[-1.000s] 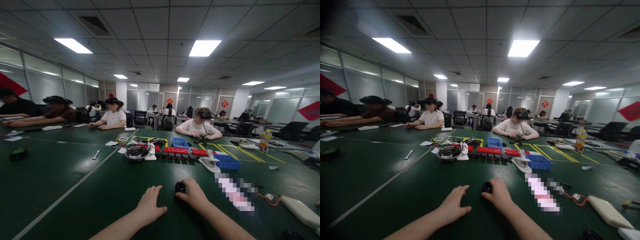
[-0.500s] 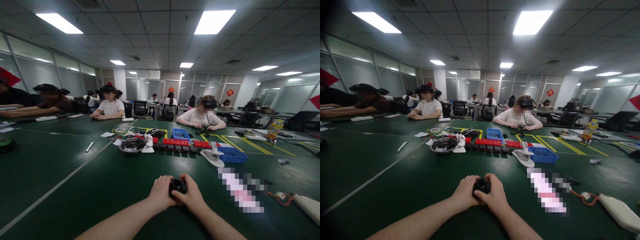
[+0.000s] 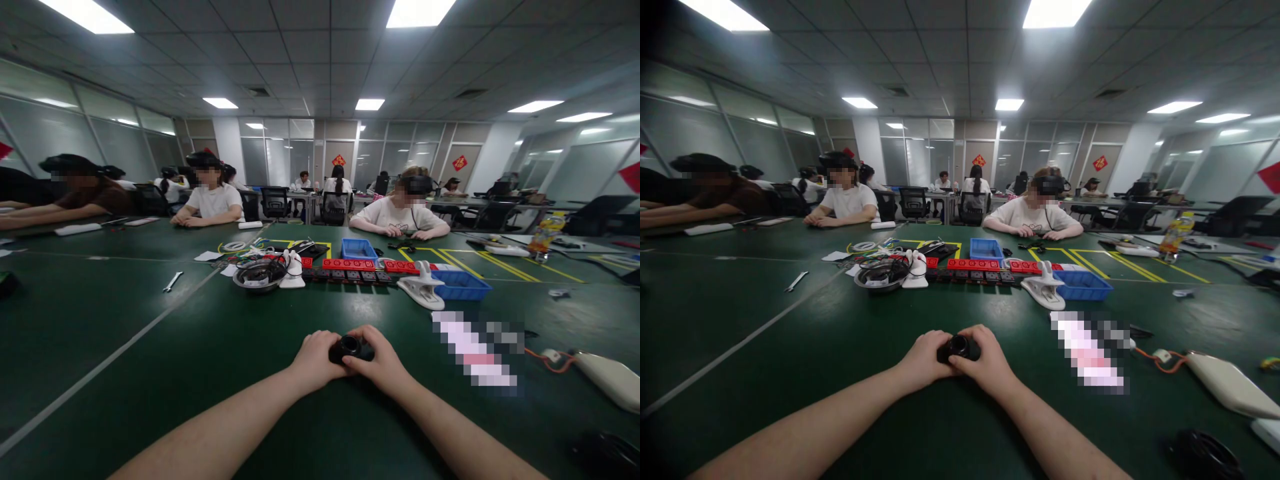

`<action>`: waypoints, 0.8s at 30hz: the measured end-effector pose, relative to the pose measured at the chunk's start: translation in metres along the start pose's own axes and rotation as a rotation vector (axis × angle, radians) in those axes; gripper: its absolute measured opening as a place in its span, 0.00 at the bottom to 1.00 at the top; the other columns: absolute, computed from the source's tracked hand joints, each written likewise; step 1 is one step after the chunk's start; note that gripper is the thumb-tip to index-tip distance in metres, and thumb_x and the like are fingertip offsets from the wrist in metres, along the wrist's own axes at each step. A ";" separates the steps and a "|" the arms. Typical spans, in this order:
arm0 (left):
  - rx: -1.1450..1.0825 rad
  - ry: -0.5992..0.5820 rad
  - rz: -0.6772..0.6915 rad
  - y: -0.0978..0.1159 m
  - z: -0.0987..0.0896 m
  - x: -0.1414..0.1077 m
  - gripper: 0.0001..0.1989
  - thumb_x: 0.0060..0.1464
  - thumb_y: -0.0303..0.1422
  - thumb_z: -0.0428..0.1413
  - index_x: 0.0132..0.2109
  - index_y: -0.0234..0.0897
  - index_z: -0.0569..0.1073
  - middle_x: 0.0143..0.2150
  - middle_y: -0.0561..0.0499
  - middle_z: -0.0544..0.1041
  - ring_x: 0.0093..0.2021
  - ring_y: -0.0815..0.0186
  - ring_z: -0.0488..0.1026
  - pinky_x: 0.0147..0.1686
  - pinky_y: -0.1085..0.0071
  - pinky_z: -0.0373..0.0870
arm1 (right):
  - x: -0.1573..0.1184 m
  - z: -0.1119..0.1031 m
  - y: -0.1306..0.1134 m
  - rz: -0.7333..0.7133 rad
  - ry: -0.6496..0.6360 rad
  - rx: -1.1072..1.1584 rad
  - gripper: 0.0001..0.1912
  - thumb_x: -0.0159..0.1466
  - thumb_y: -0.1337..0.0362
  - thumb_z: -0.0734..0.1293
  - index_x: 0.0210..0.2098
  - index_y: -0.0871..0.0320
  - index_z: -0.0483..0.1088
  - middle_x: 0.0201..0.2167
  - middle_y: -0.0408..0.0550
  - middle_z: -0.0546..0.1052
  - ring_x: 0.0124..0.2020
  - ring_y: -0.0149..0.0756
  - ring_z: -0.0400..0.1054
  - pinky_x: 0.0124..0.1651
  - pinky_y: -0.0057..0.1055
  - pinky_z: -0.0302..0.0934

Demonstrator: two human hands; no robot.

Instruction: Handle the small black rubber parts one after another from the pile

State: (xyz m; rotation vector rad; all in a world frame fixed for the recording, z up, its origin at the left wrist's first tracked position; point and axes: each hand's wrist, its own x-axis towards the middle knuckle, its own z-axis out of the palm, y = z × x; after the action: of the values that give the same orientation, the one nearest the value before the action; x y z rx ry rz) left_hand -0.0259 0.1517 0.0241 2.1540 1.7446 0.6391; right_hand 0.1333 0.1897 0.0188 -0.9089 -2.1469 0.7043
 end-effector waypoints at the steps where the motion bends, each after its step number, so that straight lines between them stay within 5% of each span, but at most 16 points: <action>1: -0.007 -0.017 0.027 -0.002 -0.002 0.000 0.21 0.37 0.48 0.56 0.36 0.39 0.69 0.34 0.52 0.70 0.37 0.61 0.65 0.34 0.70 0.60 | 0.000 -0.002 -0.002 -0.014 -0.021 0.022 0.15 0.48 0.63 0.67 0.36 0.58 0.67 0.35 0.47 0.67 0.39 0.38 0.61 0.43 0.35 0.56; 11: -0.064 -0.254 0.225 -0.015 -0.019 -0.001 0.26 0.34 0.49 0.58 0.42 0.42 0.70 0.39 0.52 0.69 0.42 0.60 0.63 0.42 0.67 0.58 | 0.000 -0.017 -0.004 0.080 -0.457 0.432 0.22 0.48 0.65 0.68 0.44 0.55 0.67 0.40 0.46 0.68 0.40 0.37 0.63 0.43 0.34 0.57; 15: -0.085 -0.324 0.259 -0.015 -0.025 -0.001 0.26 0.35 0.48 0.58 0.44 0.44 0.69 0.44 0.53 0.68 0.47 0.59 0.61 0.47 0.66 0.55 | -0.002 -0.019 -0.001 0.134 -0.512 0.562 0.23 0.48 0.65 0.69 0.44 0.57 0.66 0.40 0.46 0.70 0.40 0.36 0.64 0.44 0.35 0.57; 19: -0.104 -0.304 0.234 -0.019 -0.022 0.001 0.25 0.36 0.45 0.58 0.44 0.42 0.69 0.43 0.51 0.68 0.46 0.58 0.62 0.46 0.64 0.57 | -0.003 -0.016 -0.001 0.127 -0.452 0.518 0.23 0.49 0.64 0.68 0.45 0.57 0.65 0.40 0.47 0.70 0.40 0.36 0.64 0.43 0.34 0.57; 24: -0.209 -0.171 0.189 -0.021 -0.013 0.000 0.36 0.36 0.43 0.59 0.54 0.44 0.58 0.49 0.49 0.64 0.47 0.59 0.62 0.46 0.64 0.59 | -0.004 -0.006 -0.002 0.079 -0.125 0.184 0.20 0.50 0.63 0.67 0.43 0.57 0.66 0.38 0.48 0.70 0.38 0.37 0.63 0.41 0.34 0.58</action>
State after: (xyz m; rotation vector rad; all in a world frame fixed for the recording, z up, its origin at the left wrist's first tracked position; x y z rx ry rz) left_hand -0.0501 0.1552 0.0251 2.1705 1.3371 0.6318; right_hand 0.1392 0.1865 0.0228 -0.8751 -2.1213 1.0041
